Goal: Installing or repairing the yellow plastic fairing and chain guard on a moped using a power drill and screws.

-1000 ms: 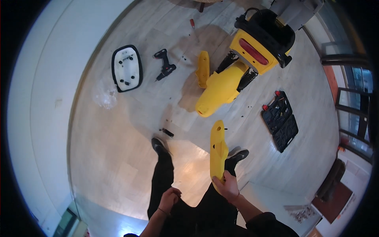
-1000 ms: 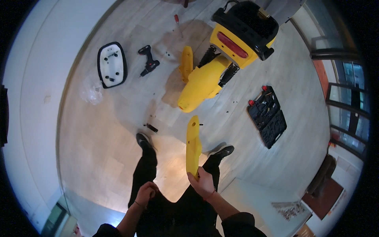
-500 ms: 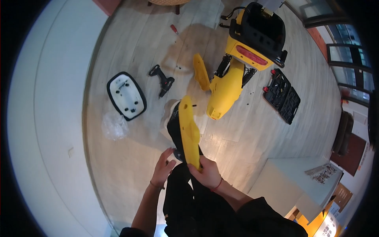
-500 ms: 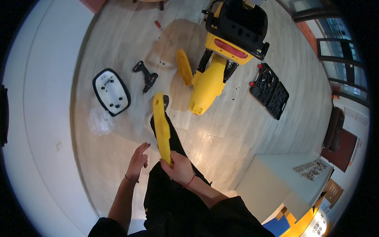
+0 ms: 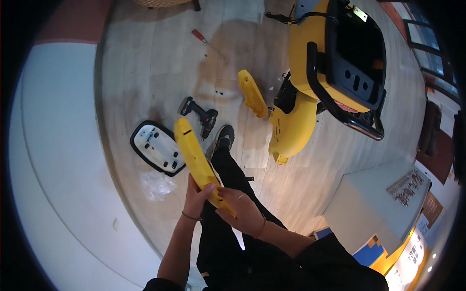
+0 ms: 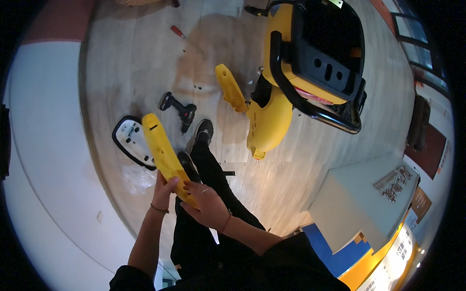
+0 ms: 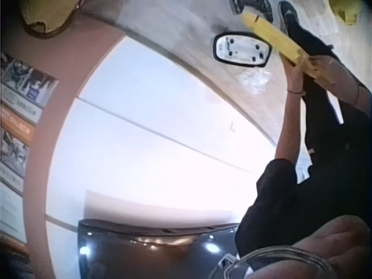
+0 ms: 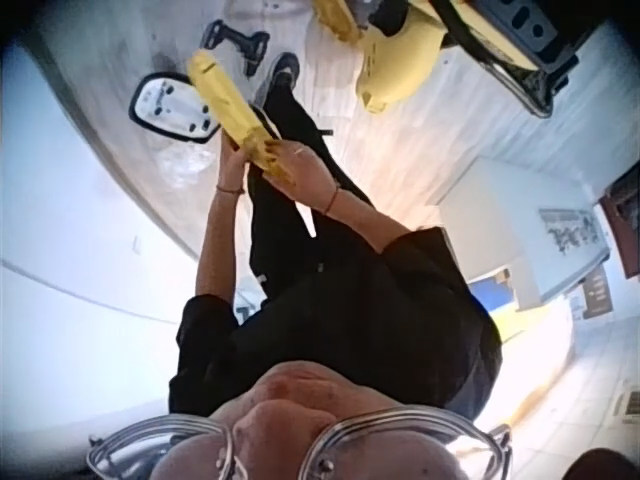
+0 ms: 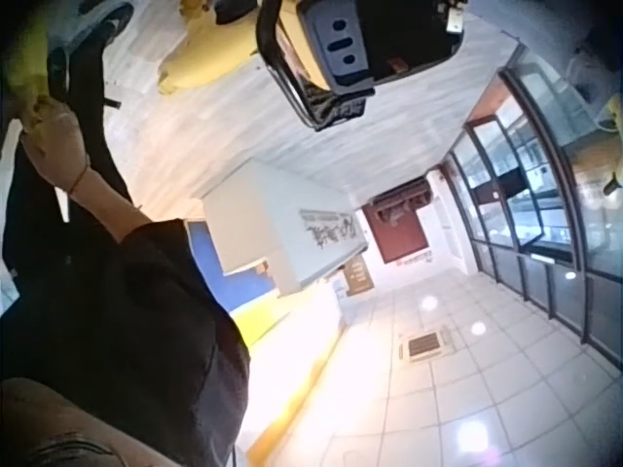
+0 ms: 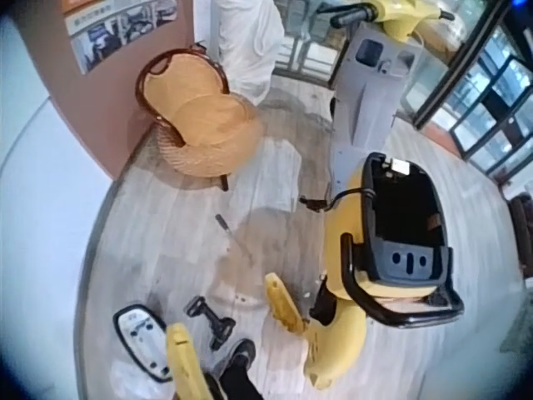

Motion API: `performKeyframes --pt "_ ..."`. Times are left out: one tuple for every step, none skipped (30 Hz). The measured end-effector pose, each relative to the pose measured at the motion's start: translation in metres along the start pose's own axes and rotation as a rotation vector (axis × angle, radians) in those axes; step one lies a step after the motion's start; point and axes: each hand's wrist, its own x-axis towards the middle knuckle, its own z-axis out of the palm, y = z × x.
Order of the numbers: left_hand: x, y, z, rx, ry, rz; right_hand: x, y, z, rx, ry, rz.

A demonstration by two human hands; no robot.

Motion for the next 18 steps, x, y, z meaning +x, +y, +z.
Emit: performKeyframes --pt "0.004 0.0 -0.01 -0.026 0.047 -0.011 0.008 -0.002 -0.003 0.062 0.078 0.035" --pt "0.009 0.004 -0.017 -0.054 0.086 -0.021 0.014 -0.002 -0.008 0.117 0.161 0.071" --pt "0.012 0.01 -0.025 -0.007 0.085 -0.043 0.02 0.002 -0.009 0.131 0.236 0.077" --pt "0.015 0.011 -0.033 -0.012 0.121 -0.004 0.026 0.005 -0.01 0.135 0.245 0.078" --pt "0.019 0.016 -0.039 0.028 0.119 -0.026 0.033 0.01 -0.013 0.231 0.235 0.24" --pt "0.024 0.021 -0.043 0.069 0.118 -0.048 0.041 0.019 -0.015 0.33 0.223 0.401" --pt "0.028 0.026 -0.046 0.076 0.11 -0.052 0.048 0.039 -0.01 0.428 0.27 0.368" --pt "0.033 0.033 -0.047 0.042 0.131 -0.06 0.058 0.057 -0.01 0.446 0.301 0.418" --pt "0.04 0.038 -0.046 0.005 0.147 -0.071 0.067 0.078 -0.009 0.461 0.337 0.47" --pt "0.047 0.042 -0.046 0.013 0.137 -0.075 0.074 0.109 -0.003 0.389 0.378 0.52" --pt "0.055 0.044 -0.049 0.017 0.135 -0.082 0.082 0.146 0.005 0.315 0.364 0.631" --pt "0.064 0.044 -0.05 0.019 0.131 -0.092 0.087 0.185 0.012 0.241 0.374 0.691" --pt "0.072 0.044 -0.058 0.028 0.129 -0.103 0.098 0.204 0.014 0.109 0.346 0.695" --pt "0.083 0.043 -0.062 0.053 0.099 -0.092 0.11 0.228 0.014 0.064 0.318 0.758" --pt "0.096 0.04 -0.064 0.074 0.062 -0.08 0.117 0.264 0.015 -0.019 0.286 0.722" --pt "0.106 0.037 -0.072 0.081 0.06 -0.094 0.134 0.277 0.017 -0.064 0.246 0.77" --pt "0.118 0.033 -0.077 0.088 0.066 -0.104 0.152 0.284 0.014 -0.063 0.215 0.843" --pt "0.129 0.029 -0.083 0.095 0.072 -0.116 0.171 0.29 0.015 -0.058 0.217 0.86"
